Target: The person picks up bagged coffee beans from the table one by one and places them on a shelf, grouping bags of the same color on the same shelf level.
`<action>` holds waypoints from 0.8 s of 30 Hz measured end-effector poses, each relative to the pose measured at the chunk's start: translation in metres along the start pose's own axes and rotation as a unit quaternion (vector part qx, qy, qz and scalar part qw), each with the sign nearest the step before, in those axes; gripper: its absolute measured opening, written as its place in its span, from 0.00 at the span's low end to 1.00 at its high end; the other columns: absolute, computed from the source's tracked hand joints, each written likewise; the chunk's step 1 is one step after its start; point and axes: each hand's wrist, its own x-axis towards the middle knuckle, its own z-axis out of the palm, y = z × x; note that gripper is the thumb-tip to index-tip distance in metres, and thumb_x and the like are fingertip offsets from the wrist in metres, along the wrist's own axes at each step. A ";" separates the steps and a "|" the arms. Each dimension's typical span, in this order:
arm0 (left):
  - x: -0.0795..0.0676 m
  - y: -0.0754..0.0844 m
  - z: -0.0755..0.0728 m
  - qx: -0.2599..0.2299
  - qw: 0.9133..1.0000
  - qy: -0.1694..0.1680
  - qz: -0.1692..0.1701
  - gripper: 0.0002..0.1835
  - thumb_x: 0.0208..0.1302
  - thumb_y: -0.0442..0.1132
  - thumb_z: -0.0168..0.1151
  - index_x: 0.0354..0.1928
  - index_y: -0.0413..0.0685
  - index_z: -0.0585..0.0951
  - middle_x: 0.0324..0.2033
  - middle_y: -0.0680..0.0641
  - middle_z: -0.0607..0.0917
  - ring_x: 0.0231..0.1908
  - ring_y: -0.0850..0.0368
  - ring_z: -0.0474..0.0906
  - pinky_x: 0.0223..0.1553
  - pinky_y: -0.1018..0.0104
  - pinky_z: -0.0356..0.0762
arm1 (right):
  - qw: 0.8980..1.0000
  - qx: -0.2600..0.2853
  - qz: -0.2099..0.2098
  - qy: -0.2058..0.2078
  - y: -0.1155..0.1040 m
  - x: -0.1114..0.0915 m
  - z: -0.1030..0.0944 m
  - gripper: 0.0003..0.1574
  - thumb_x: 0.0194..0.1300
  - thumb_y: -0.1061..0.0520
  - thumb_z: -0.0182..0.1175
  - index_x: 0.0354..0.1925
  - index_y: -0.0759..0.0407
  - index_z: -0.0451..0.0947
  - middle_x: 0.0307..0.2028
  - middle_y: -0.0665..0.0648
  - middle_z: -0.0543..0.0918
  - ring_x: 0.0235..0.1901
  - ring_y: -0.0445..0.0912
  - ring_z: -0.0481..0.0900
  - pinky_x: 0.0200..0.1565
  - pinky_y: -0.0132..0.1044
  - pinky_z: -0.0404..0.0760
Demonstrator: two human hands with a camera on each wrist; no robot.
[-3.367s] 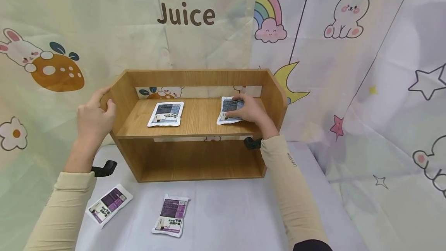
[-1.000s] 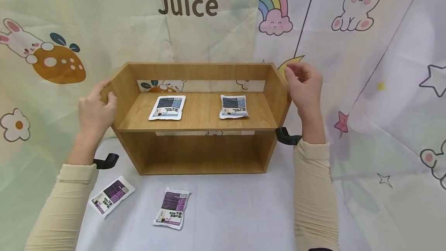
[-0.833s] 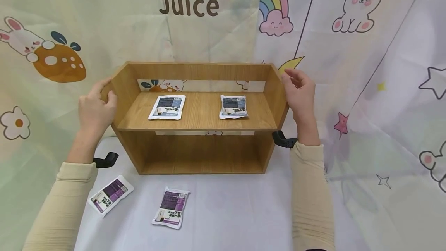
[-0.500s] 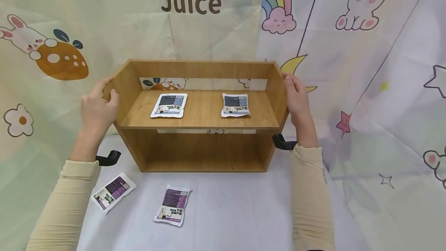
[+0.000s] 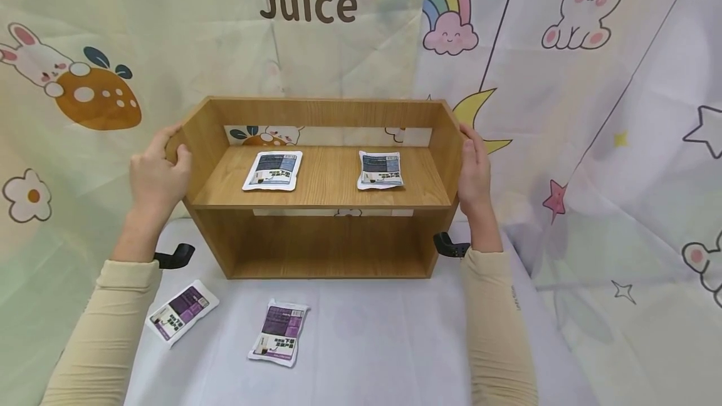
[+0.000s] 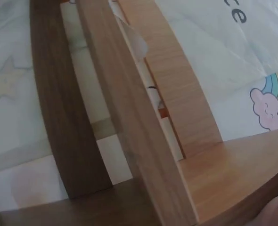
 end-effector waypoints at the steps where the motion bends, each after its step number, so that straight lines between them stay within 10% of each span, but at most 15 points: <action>1: 0.000 0.000 0.000 -0.001 1.000 0.001 0.001 0.21 0.70 0.41 0.50 0.62 0.49 0.76 0.13 0.43 0.77 0.07 0.74 0.52 0.12 0.65 0.57 | 1.000 -0.009 -0.008 0.008 0.001 0.000 0.000 0.30 0.78 0.42 0.34 0.72 0.47 0.59 0.68 0.56 0.62 0.65 0.53 0.60 0.64 0.50 0.56; 8: 0.001 0.002 0.001 -0.004 1.000 -0.008 -0.001 0.21 0.69 0.39 0.51 0.62 0.47 0.76 0.12 0.44 0.75 0.08 0.76 0.51 0.12 0.64 0.57 | 0.989 -0.106 -0.076 0.065 0.011 -0.003 0.000 0.27 0.78 0.44 0.38 0.67 0.49 0.66 0.64 0.55 0.68 0.61 0.48 0.65 0.60 0.43 0.61; 17: -0.005 -0.001 -0.003 -0.023 1.000 0.003 0.012 0.25 0.67 0.42 0.52 0.66 0.54 0.71 0.44 0.36 0.84 0.31 0.37 0.80 0.26 0.46 0.74 | 0.952 -0.242 -0.155 0.101 0.018 -0.009 -0.001 0.25 0.76 0.48 0.45 0.67 0.50 0.66 0.52 0.65 0.79 0.44 0.56 0.80 0.43 0.53 0.78; 24: -0.028 -0.004 -0.009 -0.025 0.994 0.105 0.032 0.28 0.63 0.42 0.56 0.67 0.52 0.71 0.53 0.36 0.75 0.49 0.38 0.75 0.42 0.39 0.74 | 0.931 -0.310 -0.169 0.096 0.018 -0.015 0.005 0.28 0.75 0.55 0.46 0.71 0.50 0.59 0.53 0.69 0.78 0.42 0.62 0.81 0.43 0.55 0.80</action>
